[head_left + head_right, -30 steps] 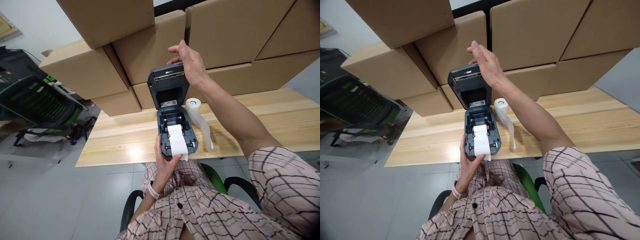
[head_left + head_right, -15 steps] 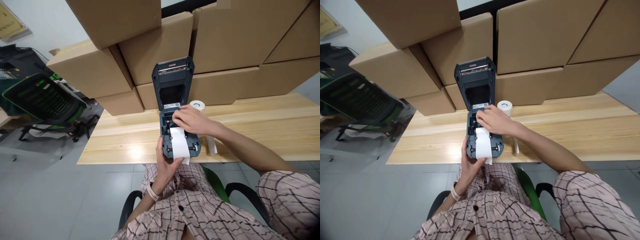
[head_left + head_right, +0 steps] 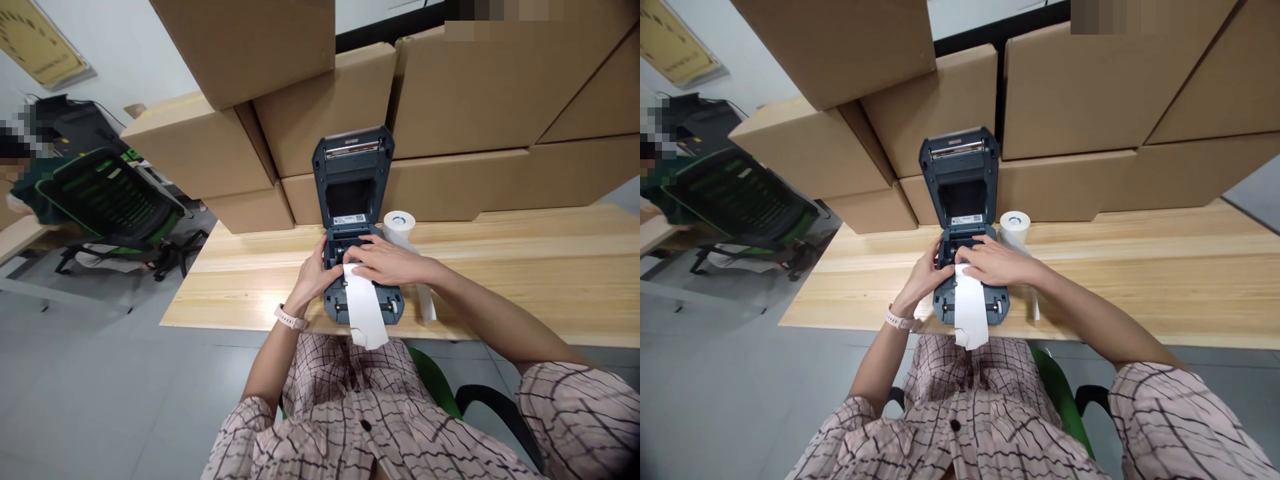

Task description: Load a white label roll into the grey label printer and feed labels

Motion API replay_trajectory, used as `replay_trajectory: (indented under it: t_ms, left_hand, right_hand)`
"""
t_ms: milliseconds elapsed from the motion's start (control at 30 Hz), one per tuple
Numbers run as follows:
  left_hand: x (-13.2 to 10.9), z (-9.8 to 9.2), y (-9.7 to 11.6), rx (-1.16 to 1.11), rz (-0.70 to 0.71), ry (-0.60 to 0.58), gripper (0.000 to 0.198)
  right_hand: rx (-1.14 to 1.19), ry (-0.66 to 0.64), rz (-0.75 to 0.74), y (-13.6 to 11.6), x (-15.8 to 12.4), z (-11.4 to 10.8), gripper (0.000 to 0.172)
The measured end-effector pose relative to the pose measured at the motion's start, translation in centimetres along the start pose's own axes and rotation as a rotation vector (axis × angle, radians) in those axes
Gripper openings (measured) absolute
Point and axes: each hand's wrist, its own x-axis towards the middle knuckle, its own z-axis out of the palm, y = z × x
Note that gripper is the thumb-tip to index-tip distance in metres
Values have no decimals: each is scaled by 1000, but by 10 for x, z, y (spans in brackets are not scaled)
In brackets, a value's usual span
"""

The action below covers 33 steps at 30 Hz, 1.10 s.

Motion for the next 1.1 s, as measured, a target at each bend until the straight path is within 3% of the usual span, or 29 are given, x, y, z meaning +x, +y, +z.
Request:
replay_trajectory:
  t_ms: [167,267,367,433,500,600,667,833,967,1100]
  left_hand:
    - [2,-4,-5,-22,75,-74,93]
    - [1,-7,-12,-133,107,-115,97]
    - [1,-4,-15,-221,100,-80,98]
    - [-1,0,-16,-233,72,-49,96]
    - [-3,5,-16,-205,49,-5,94]
    - [-5,11,-15,-197,46,48,92]
    - [-6,13,-14,-235,51,63,92]
    - [-8,15,-12,-339,37,68,91]
    - [-9,17,-12,-371,25,74,92]
    - [-10,17,-11,-365,38,89,91]
  right_hand:
    - [76,-80,4,-3,3,-15,30]
    - [305,-87,-4,-2,-13,-33,45]
    - [636,25,-17,1,-59,-45,59]
    - [820,188,-36,6,-102,-41,55]
    - [861,320,-29,13,-145,-29,47]
    - [787,529,261,28,-194,-6,43]
    - [775,599,474,41,-209,6,41]
    - [966,651,648,81,-190,21,46]
    - [973,543,639,102,-162,32,55]
    - [925,497,615,105,-167,32,78]
